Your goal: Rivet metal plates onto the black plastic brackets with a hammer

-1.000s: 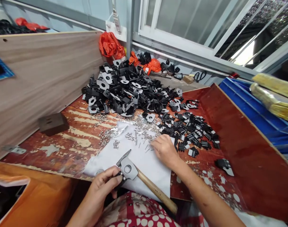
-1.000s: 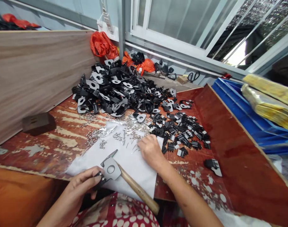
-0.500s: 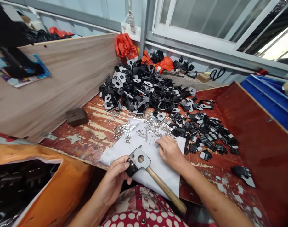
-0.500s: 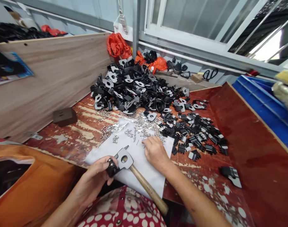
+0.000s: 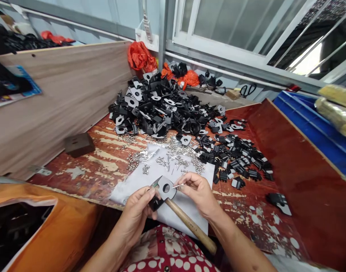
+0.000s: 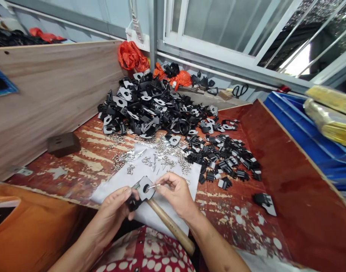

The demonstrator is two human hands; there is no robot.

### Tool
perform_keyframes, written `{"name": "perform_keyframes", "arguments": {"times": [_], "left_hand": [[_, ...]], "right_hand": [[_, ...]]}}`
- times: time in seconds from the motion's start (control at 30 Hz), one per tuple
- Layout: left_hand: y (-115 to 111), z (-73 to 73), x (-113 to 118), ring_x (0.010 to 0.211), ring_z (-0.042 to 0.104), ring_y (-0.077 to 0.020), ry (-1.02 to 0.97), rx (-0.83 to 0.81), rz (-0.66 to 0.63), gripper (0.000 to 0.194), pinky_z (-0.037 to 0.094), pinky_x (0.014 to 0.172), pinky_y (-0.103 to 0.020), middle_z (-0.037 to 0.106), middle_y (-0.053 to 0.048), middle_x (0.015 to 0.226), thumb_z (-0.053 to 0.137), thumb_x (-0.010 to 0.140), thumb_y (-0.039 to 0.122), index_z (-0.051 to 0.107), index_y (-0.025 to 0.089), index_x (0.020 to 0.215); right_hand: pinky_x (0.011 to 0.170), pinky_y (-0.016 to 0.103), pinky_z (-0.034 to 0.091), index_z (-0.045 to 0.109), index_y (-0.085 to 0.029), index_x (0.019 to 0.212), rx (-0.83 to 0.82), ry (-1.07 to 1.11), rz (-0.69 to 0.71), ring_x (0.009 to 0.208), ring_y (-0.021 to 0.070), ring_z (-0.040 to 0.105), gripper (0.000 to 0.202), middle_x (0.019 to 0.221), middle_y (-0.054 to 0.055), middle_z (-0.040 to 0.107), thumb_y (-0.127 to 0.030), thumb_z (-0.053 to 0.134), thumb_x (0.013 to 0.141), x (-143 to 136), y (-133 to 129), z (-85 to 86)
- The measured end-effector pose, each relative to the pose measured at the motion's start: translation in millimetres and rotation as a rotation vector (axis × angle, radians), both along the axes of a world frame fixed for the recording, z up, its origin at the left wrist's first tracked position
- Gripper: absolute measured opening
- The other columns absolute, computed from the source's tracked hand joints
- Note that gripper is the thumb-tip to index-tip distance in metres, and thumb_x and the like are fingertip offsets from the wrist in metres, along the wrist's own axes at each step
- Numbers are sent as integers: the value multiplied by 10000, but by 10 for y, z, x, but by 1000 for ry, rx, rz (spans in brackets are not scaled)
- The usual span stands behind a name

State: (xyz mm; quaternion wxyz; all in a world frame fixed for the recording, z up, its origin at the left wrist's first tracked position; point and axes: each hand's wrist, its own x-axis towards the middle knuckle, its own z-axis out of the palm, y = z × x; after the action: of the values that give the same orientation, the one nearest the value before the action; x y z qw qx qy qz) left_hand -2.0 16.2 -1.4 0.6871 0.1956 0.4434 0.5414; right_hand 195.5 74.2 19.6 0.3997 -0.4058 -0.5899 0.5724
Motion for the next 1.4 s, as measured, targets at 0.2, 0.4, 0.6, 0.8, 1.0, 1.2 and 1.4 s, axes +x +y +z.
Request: {"name": "perform_keyframes", "arguments": {"times": [0.2,0.4,0.6,0.8,1.0,1.2,1.4], "left_hand": [[13,4,30,519,482,-102,-94,-13,8,355,501,420,-210,613,-17,689,889,694,461,766,134,755],[-18,-9,27,558,501,-111,-157,-6,30,331,508,425,-207,610,-12,717,876,727,442,763,137,792],[-89,-53,33,608,540,-104,-167,-10,92,253,532,532,-202,625,10,740,859,765,371,727,159,806],[-148,-15,55,550,471,-96,-123,-21,107,315,474,472,-192,556,34,650,851,763,374,625,164,700],[-442,-71,-224,679,542,-131,212,106,95,364,470,557,-191,617,36,795,883,710,347,614,223,921],[-802,-173,-756,862,635,-228,725,24,21,359,502,758,-278,682,-14,857,595,933,517,610,251,1174],[-602,-371,-441,598,533,-194,823,67,-43,425,409,556,-270,562,32,654,458,960,542,671,201,1098]], "right_hand": [[875,392,486,699,-245,812,473,-209,-59,915,208,651,72,923,24,735,-218,695,879,-265,-157,141],[976,454,412,658,-257,854,683,-374,-91,900,211,619,92,898,4,720,-199,637,921,-415,-227,112],[1190,508,206,641,-282,938,1082,-653,-7,898,196,657,238,934,-12,757,-88,503,927,-485,-370,87],[1175,486,251,600,-205,831,1149,-660,-8,793,155,628,224,743,-15,681,-115,441,961,-550,-375,-23],[1109,452,316,605,-214,868,1045,-662,84,815,166,589,178,786,-7,666,-122,478,953,-512,-400,-27],[712,344,439,594,-189,904,735,-1272,171,831,250,605,195,906,81,656,-266,756,830,-121,-458,-238],[530,278,385,593,-172,1083,444,-1351,300,578,188,621,165,714,13,661,-176,563,921,215,-449,-314]]}}
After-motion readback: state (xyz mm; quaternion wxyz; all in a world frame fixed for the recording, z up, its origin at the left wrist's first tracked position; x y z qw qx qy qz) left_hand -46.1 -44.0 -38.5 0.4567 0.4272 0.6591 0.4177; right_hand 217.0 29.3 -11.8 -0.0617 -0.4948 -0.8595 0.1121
